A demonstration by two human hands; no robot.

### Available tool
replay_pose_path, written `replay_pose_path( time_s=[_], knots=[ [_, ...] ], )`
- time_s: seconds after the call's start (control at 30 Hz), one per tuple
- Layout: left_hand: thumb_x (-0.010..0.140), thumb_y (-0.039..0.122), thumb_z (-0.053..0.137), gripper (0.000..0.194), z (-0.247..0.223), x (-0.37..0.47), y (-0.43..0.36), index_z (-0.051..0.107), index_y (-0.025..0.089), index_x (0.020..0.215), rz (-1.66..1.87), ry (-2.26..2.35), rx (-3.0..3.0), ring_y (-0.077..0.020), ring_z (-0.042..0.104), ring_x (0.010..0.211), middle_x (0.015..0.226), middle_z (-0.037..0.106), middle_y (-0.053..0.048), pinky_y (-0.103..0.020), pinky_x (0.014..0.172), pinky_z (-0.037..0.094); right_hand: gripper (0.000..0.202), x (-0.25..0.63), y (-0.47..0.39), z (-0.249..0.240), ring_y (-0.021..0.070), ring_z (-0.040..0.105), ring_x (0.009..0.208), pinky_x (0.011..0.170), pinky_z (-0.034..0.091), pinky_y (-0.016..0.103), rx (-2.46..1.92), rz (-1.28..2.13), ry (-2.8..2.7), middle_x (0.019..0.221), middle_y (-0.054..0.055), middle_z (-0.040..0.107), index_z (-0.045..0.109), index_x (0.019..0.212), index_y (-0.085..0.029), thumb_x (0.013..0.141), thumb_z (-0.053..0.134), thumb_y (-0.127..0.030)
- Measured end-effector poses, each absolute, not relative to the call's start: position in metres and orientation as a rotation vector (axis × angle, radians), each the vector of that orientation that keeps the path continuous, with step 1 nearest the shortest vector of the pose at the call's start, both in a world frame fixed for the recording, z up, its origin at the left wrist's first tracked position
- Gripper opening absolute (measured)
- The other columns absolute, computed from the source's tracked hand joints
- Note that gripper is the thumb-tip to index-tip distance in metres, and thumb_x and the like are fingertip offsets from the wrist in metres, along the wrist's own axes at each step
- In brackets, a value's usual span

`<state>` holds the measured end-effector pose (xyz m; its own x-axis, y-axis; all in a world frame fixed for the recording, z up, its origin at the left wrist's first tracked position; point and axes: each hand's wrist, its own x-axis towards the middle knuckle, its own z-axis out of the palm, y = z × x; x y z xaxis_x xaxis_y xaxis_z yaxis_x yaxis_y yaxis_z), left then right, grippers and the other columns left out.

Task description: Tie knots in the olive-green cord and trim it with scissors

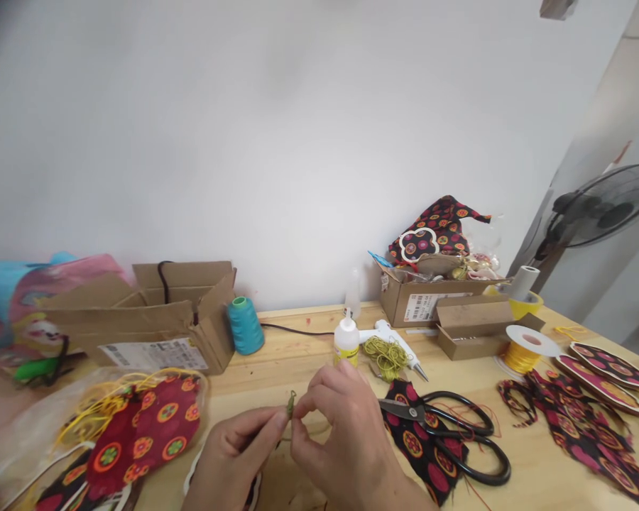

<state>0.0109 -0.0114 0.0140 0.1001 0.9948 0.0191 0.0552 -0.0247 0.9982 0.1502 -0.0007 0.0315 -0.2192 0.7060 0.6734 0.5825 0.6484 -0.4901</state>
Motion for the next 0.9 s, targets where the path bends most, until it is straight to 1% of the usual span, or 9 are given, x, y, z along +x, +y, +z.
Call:
replay_pose_path(
  time_s=[0.2,0.33,0.5,0.63,0.73,0.9],
  knots=[
    [0.069,0.033,0.060,0.021,0.013,0.013,-0.011,0.073,0.017,0.068,1.152,1.150,1.237,-0.0162,0.051,0.060,0.055,0.058,0.000,-0.022,0.057,0.041,0.014,0.149,-0.003,0.032,0.0137,0.050,0.060,0.062,0.036,0.029,-1.075,0.350,-1.855,0.058,-0.002,0.053,0.052,0.055,-0.018,0.062,0.055,-0.006],
    [0.069,0.034,0.061,0.022,0.014,0.013,-0.010,0.073,0.016,0.072,1.129,1.142,1.169,-0.0173,0.052,0.065,0.058,0.062,-0.001,-0.022,0.059,0.041,0.013,0.154,-0.002,0.034,0.0144,0.051,0.065,0.064,0.038,0.028,-1.012,0.424,-1.861,0.063,-0.002,0.055,0.055,0.061,-0.019,0.067,0.055,-0.007],
    [0.069,0.033,0.061,0.021,0.013,0.013,-0.011,0.073,0.016,0.072,1.148,1.145,1.175,-0.0140,0.049,0.058,0.056,0.061,0.000,-0.020,0.055,0.039,0.010,0.160,0.002,0.036,0.0159,0.049,0.065,0.060,0.037,0.029,-0.947,0.223,-1.923,0.067,0.001,0.057,0.060,0.069,-0.020,0.070,0.056,-0.010],
    [0.071,0.031,0.059,0.021,0.014,0.013,-0.011,0.073,0.016,0.071,1.148,1.171,1.270,-0.0156,0.051,0.061,0.055,0.060,0.000,-0.021,0.058,0.040,0.010,0.159,0.003,0.035,0.0154,0.048,0.063,0.058,0.036,0.029,-0.898,0.085,-1.981,0.066,0.002,0.056,0.061,0.069,-0.019,0.069,0.057,-0.010],
    [0.071,0.030,0.059,0.020,0.014,0.014,-0.011,0.073,0.017,0.068,1.159,1.209,1.306,-0.0162,0.052,0.060,0.052,0.058,0.001,-0.021,0.056,0.040,0.010,0.159,0.002,0.035,0.0152,0.047,0.063,0.058,0.034,0.029,-0.894,0.028,-2.003,0.066,0.001,0.056,0.060,0.068,-0.019,0.069,0.058,-0.010],
    [0.071,0.032,0.058,0.022,0.010,0.013,-0.011,0.073,0.016,0.070,1.171,1.232,1.361,-0.0171,0.052,0.060,0.055,0.060,-0.001,-0.022,0.056,0.041,0.010,0.159,0.000,0.036,0.0154,0.046,0.062,0.057,0.033,0.030,-0.913,-0.030,-2.027,0.066,0.001,0.057,0.060,0.068,-0.020,0.068,0.057,-0.011]
  ],
)
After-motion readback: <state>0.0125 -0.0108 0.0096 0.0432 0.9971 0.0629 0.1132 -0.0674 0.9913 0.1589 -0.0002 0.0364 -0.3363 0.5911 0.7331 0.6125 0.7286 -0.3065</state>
